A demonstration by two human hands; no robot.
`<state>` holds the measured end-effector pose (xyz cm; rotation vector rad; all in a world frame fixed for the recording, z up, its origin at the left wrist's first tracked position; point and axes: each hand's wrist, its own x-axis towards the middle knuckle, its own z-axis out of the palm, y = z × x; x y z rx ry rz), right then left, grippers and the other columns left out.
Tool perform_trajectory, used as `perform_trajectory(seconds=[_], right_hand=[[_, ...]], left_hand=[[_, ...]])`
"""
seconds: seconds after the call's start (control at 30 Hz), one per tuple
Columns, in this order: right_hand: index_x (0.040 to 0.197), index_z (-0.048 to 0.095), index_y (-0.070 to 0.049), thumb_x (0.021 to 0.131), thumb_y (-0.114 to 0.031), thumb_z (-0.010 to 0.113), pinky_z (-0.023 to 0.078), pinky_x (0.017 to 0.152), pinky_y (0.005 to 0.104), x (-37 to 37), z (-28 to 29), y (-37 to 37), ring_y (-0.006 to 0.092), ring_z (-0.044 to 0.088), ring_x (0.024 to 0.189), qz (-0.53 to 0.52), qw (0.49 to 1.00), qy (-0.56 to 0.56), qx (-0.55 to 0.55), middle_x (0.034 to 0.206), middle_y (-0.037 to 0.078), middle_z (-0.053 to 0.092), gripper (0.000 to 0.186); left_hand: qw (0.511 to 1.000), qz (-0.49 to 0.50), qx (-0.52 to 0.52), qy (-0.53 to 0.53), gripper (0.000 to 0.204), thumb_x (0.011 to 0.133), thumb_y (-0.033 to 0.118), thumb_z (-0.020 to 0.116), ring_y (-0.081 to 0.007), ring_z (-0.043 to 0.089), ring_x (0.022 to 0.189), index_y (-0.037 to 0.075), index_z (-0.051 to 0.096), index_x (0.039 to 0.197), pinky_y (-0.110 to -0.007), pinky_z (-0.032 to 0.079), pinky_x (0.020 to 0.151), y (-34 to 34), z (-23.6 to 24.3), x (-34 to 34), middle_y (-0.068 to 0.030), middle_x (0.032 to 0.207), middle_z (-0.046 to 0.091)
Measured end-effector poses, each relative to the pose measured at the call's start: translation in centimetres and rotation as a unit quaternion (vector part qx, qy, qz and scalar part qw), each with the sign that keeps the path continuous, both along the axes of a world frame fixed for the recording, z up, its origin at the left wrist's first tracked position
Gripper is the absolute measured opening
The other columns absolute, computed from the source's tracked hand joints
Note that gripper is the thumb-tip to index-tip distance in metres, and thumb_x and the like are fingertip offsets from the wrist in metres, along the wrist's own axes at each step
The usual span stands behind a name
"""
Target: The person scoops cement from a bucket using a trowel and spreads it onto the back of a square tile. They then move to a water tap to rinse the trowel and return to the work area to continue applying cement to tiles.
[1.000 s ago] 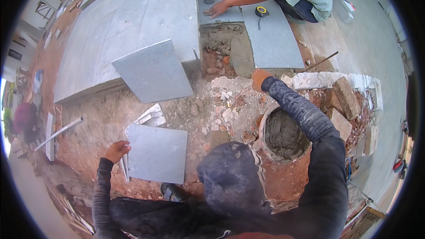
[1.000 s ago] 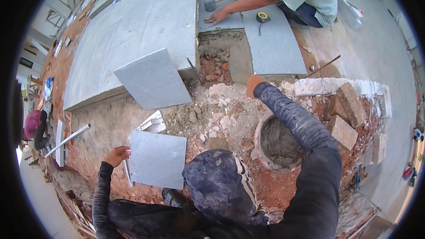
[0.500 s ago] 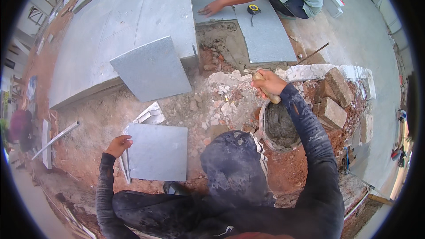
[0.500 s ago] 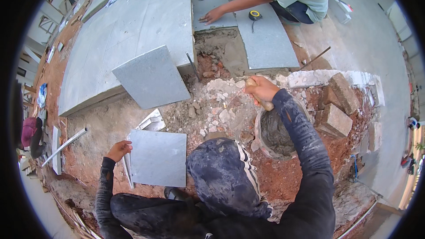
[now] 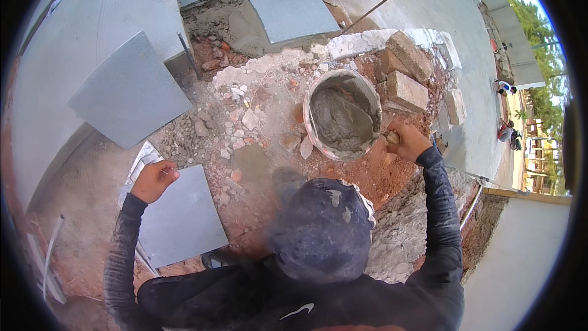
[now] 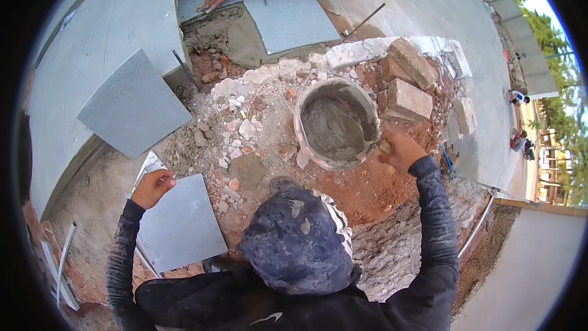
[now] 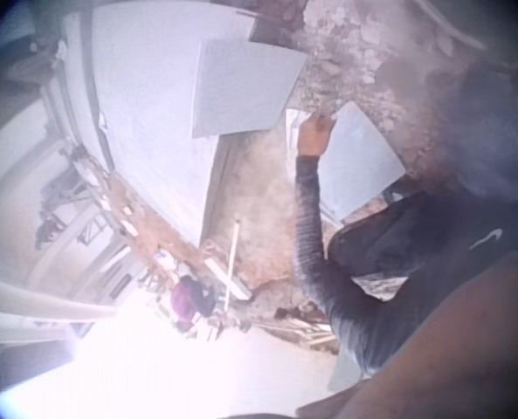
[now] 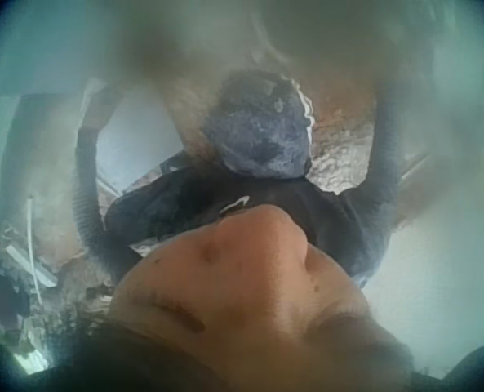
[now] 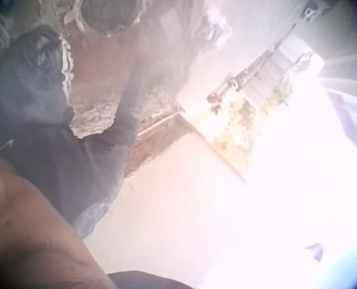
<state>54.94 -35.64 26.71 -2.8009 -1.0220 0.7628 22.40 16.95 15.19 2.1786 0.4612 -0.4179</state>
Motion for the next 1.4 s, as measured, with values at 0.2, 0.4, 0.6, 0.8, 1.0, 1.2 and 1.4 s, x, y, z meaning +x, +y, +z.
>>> perform_trajectory(seconds=[0.2, 0.4, 0.6, 0.8, 1.0, 1.2, 1.4], right_hand=[[0.107, 0.054, -0.001, 0.078, -0.016, 0.069, 0.054, 0.073, 0.0453, 2.8, -4.7, 6.0, 0.0336, 0.068, 0.080, 0.078, 0.952, -0.147, -0.256, 0.084, 0.019, 0.067, 0.035], [0.109, 0.053, 0.003, 0.074, -0.013, 0.068, 0.055, 0.070, 0.0451, 3.4, -6.8, 6.4, 0.0375, 0.067, 0.082, 0.184, 0.948, -0.054, -0.254, 0.081, 0.022, 0.066, 0.041], [0.112, 0.053, 0.000, 0.072, -0.009, 0.068, 0.052, 0.066, 0.0483, 4.1, -11.4, 0.3, 0.0428, 0.065, 0.080, 0.180, 0.970, 0.141, -0.081, 0.080, 0.025, 0.064, 0.044], [0.097, 0.052, -0.003, 0.076, 0.001, 0.062, 0.039, 0.038, 0.0285, 0.2, -8.9, 3.1, 0.0120, 0.052, 0.043, -0.147, 0.887, 0.437, 0.015, 0.063, 0.004, 0.054, 0.023], [0.097, 0.052, -0.004, 0.076, 0.011, 0.059, 0.035, 0.036, 0.0275, -3.4, -12.5, -1.4, 0.0131, 0.050, 0.041, -0.310, 0.731, 0.574, 0.202, 0.066, 0.004, 0.056, 0.026], [0.097, 0.053, -0.006, 0.077, 0.008, 0.062, 0.040, 0.047, 0.0266, -5.9, -13.0, -1.6, 0.0099, 0.052, 0.055, -0.287, 0.759, 0.516, 0.274, 0.076, 0.002, 0.057, 0.026], [0.096, 0.050, -0.003, 0.079, 0.006, 0.059, 0.037, 0.038, 0.0265, -8.4, -16.0, -2.5, 0.0130, 0.048, 0.041, -0.308, 0.756, 0.447, 0.367, 0.071, 0.006, 0.058, 0.021]], left_hand=[[0.982, -0.093, -0.046, -0.161, 0.046, 0.087, 0.038, 0.066, -0.0255, 0.067, 0.070, 0.000, 0.063, 0.114, -0.036, 0.052, 0.069, -12.7, -4.0, 15.9, -0.0158, 0.087, 0.068], [0.947, 0.091, -0.283, -0.124, 0.044, 0.096, 0.028, 0.055, -0.0140, 0.066, 0.072, -0.010, 0.055, 0.119, -0.029, 0.055, 0.065, -24.7, -7.7, 19.8, -0.0113, 0.082, 0.066], [0.902, 0.152, -0.393, -0.098, 0.030, 0.096, 0.016, 0.054, -0.0158, 0.067, 0.068, -0.011, 0.060, 0.108, -0.028, 0.057, 0.059, -26.7, -6.0, 19.3, -0.0128, 0.079, 0.066], [0.887, 0.204, -0.406, -0.084, 0.033, 0.095, 0.014, 0.057, -0.0174, 0.068, 0.069, -0.013, 0.058, 0.112, -0.028, 0.058, 0.060, -25.4, -6.3, 18.9, -0.0150, 0.084, 0.067], [0.879, 0.164, -0.444, -0.052, 0.036, 0.093, 0.018, 0.060, -0.0178, 0.069, 0.073, -0.010, 0.058, 0.117, -0.027, 0.058, 0.061, -24.8, -7.1, 20.1, -0.0156, 0.093, 0.068], [0.949, 0.089, -0.304, -0.010, 0.033, 0.093, 0.022, 0.061, -0.0156, 0.069, 0.070, -0.004, 0.063, 0.114, -0.026, 0.058, 0.062, -16.1, -6.7, 19.8, -0.0107, 0.090, 0.069], [0.997, 0.057, -0.035, 0.043, 0.035, 0.093, 0.032, 0.058, -0.0116, 0.063, 0.057, 0.000, 0.068, 0.103, -0.026, 0.051, 0.050, -0.5, 2.3, 13.0, -0.0052, 0.081, 0.068]])
